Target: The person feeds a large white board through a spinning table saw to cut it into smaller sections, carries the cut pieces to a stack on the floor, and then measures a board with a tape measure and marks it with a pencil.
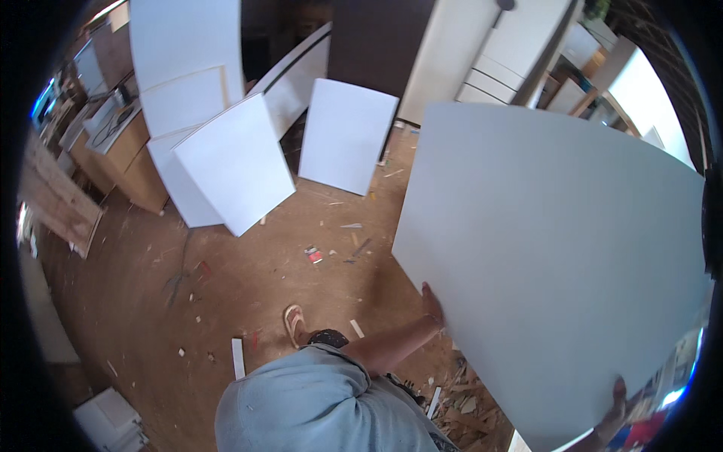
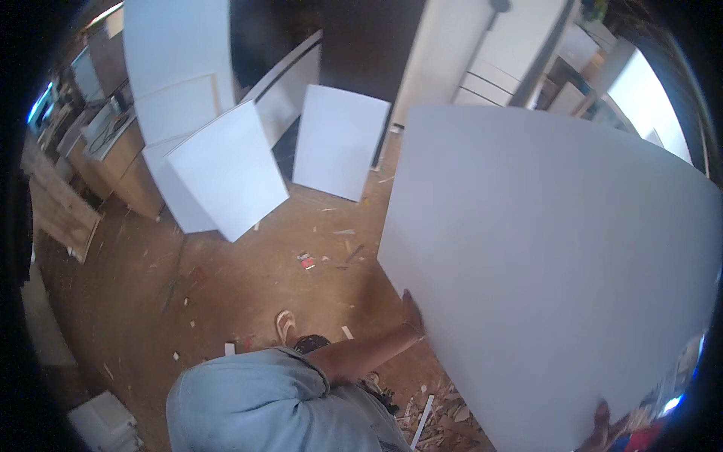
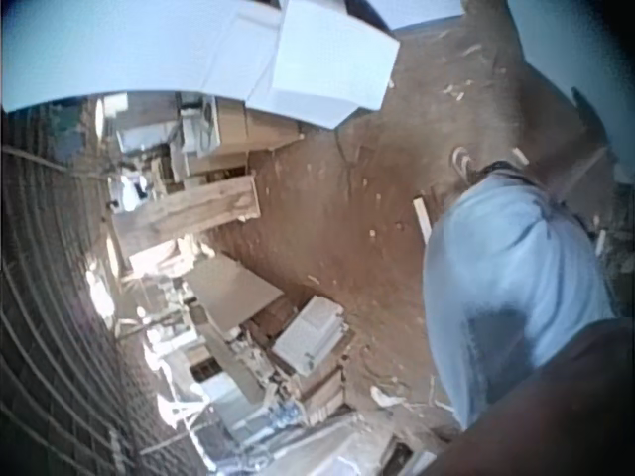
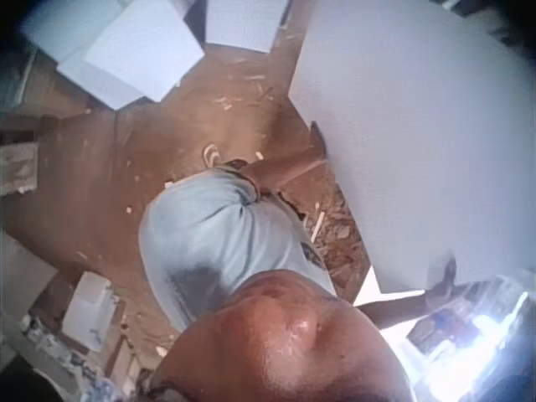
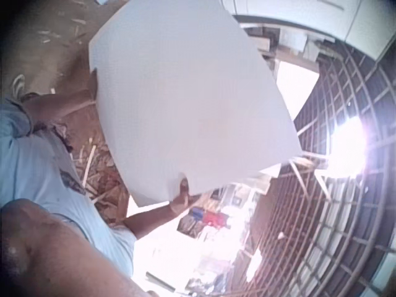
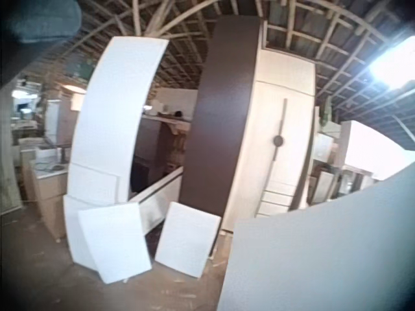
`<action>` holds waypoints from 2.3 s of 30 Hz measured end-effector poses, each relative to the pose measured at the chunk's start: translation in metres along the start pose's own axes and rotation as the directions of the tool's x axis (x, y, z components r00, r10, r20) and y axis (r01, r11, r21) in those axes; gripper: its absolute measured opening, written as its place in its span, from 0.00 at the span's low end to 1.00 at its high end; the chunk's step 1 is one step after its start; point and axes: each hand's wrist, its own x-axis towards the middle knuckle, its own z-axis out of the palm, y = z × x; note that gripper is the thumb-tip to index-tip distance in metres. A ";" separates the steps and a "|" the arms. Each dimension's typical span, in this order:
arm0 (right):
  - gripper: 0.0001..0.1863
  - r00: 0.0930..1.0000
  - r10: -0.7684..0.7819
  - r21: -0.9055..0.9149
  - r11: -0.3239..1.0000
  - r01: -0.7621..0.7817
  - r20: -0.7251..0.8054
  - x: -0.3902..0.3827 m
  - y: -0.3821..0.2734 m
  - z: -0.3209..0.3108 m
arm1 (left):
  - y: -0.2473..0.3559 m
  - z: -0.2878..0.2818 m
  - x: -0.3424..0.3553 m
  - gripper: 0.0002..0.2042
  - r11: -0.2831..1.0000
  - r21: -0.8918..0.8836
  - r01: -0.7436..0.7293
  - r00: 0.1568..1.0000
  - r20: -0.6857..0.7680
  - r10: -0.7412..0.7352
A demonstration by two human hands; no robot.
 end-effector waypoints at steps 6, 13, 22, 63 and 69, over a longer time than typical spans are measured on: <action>0.33 0.719 0.006 -0.313 0.903 0.295 0.695 -0.023 -0.074 0.378 | 0.222 -0.091 0.038 0.43 0.996 0.077 0.032 0.946 -0.324 -0.005; 0.21 -0.286 0.059 0.216 0.516 0.829 0.956 -0.149 -0.095 0.723 | 0.470 -0.127 -0.004 0.40 0.943 -0.102 -0.316 0.940 -0.165 0.297; 0.21 -0.715 -0.250 0.747 0.367 0.554 0.653 -0.210 -0.081 0.965 | 0.641 -0.162 -0.043 0.31 0.754 -0.314 -0.577 0.817 -0.254 0.518; 0.19 -0.813 -0.368 0.868 0.390 0.306 0.452 -0.338 -0.114 1.604 | 0.671 -0.051 0.106 0.13 0.633 0.335 -0.698 -0.125 -0.927 0.353; 0.13 -0.657 -0.754 0.999 -0.043 0.026 -0.016 -0.330 -0.124 1.579 | 0.569 -0.051 0.180 0.13 0.229 0.111 -0.967 -0.109 -0.994 0.021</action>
